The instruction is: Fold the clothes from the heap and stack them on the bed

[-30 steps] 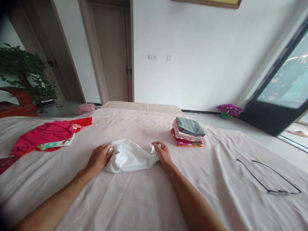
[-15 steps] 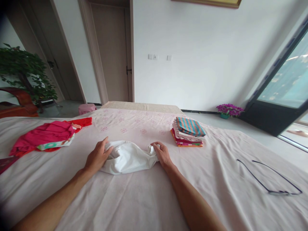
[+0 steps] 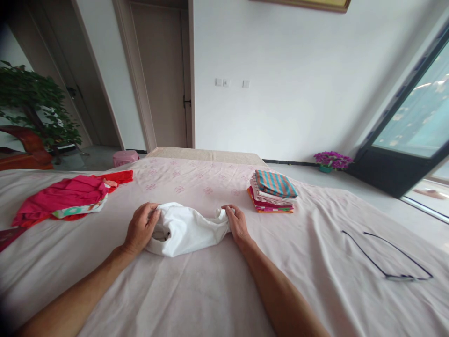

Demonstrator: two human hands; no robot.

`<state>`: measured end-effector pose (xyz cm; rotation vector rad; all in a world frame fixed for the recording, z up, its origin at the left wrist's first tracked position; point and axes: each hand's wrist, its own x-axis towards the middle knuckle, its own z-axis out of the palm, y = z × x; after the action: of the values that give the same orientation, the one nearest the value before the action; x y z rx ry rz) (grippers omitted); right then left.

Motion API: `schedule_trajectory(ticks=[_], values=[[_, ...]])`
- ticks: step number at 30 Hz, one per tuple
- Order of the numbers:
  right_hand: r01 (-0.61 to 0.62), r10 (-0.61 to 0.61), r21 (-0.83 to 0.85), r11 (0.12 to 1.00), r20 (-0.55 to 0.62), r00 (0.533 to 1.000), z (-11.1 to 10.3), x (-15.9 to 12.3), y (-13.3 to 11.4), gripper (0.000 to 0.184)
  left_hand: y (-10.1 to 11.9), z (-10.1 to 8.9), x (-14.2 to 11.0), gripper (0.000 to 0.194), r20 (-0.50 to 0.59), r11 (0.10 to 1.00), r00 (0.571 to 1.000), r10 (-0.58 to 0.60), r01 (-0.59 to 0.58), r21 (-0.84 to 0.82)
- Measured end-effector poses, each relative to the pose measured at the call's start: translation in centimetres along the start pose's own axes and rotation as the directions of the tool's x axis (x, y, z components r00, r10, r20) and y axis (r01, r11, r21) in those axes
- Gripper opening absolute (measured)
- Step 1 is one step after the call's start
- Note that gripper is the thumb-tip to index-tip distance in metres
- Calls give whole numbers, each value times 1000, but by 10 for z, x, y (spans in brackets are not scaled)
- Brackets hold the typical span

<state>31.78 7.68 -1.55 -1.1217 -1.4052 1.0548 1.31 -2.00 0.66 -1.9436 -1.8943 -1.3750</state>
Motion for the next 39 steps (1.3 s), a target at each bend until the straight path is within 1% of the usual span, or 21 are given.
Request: schedule_trajectory(ticks=[3, 6, 7, 9, 11, 12, 13, 15, 16, 18, 20, 22, 25, 27, 28, 30, 31, 32, 34, 36, 39], values=[[14, -12, 22, 1000, -49, 999, -1, 0, 1, 44, 21, -7, -9, 26, 97, 978, 995, 14, 6, -206], [19, -17, 23, 1000, -68, 998, -2, -1, 1, 46, 48, -9, -20, 33, 282, 922, 947, 151, -32, -386], [21, -19, 24, 999, -70, 997, -2, -1, 2, 46, 57, -8, -23, 37, 350, 890, 918, 185, -6, -455], [19, -16, 35, 999, -69, 997, -3, -1, 2, 45, 69, -5, -27, 43, 475, 822, 854, 212, 107, -560], [11, -8, 41, 999, -62, 998, -3, -1, 1, 44, 74, -1, -27, 45, 556, 789, 812, 179, 220, -574], [7, -5, 37, 999, -57, 998, -3, -2, 0, 44, 72, 2, -25, 44, 577, 798, 807, 128, 261, -543], [9, -7, 28, 1000, -52, 999, -4, -2, -1, 44, 68, 4, -22, 42, 572, 822, 818, 59, 285, -493], [31, -31, 12, 999, -29, 999, -4, -4, -4, 42, 54, 6, -14, 35, 484, 898, 872, -67, 264, -351], [42, -42, 12, 999, -3, 999, -4, -5, -5, 41, 45, 6, -10, 31, 422, 940, 902, -93, 219, -262], [47, -48, 20, 999, 73, 996, -4, -6, -7, 40, 25, 5, -1, 30, 351, 995, 935, -49, 77, -67], [47, -47, 2, 999, 153, 987, -4, -6, -8, 41, 7, 1, 5, 37, 384, 995, 923, -9, -29, 94], [66, -53, -52, 996, 218, 975, -6, -5, -7, 40, -9, -3, 10, 41, 406, 975, 913, -39, -54, 216], [79, -39, -124, 989, 294, 955, -11, -2, -8, 36, -25, -9, 14, 28, 409, 944, 891, -197, 60, 324], [74, -35, -116, 990, 308, 951, -17, 0, -13, 33, -31, -13, 18, 25, 420, 937, 852, -313, 205, 282], [71, -45, -81, 994, 292, 955, -20, 1, -16, 33, -33, -15, 21, 28, 404, 936, 846, -347, 284, 209], [70, -77, 41, 997, 213, 974, -26, 4, -26, 33, -35, -23, 28, 31, 313, 903, 866, -389, 426, -55], [72, -91, 119, 990, 162, 983, -30, 7, -32, 32, -35, -27, 32, 32, 258, 847, 868, -424, 481, -226], [74, -98, 196, 978, 116, 988, -33, 9, -38, 31, -35, -31, 37, 32, 221, 763, 854, -470, 520, -384], [69, -93, 306, 950, 66, 993, -39, 14, -47, 28, -36, -39, 45, 31, 230, 587, 804, -549, 567, -578], [31, -58, 356, 934, 67, 996, -43, 18, -51, 26, -39, -44, 50, 29, 266, 488, 762, -591, 600, -633], [-92, 55, 324, 942, 124, 991, -44, 19, -48, 39, -45, -45, 51, 30, 274, 436, 721, -636, 629, -644]])
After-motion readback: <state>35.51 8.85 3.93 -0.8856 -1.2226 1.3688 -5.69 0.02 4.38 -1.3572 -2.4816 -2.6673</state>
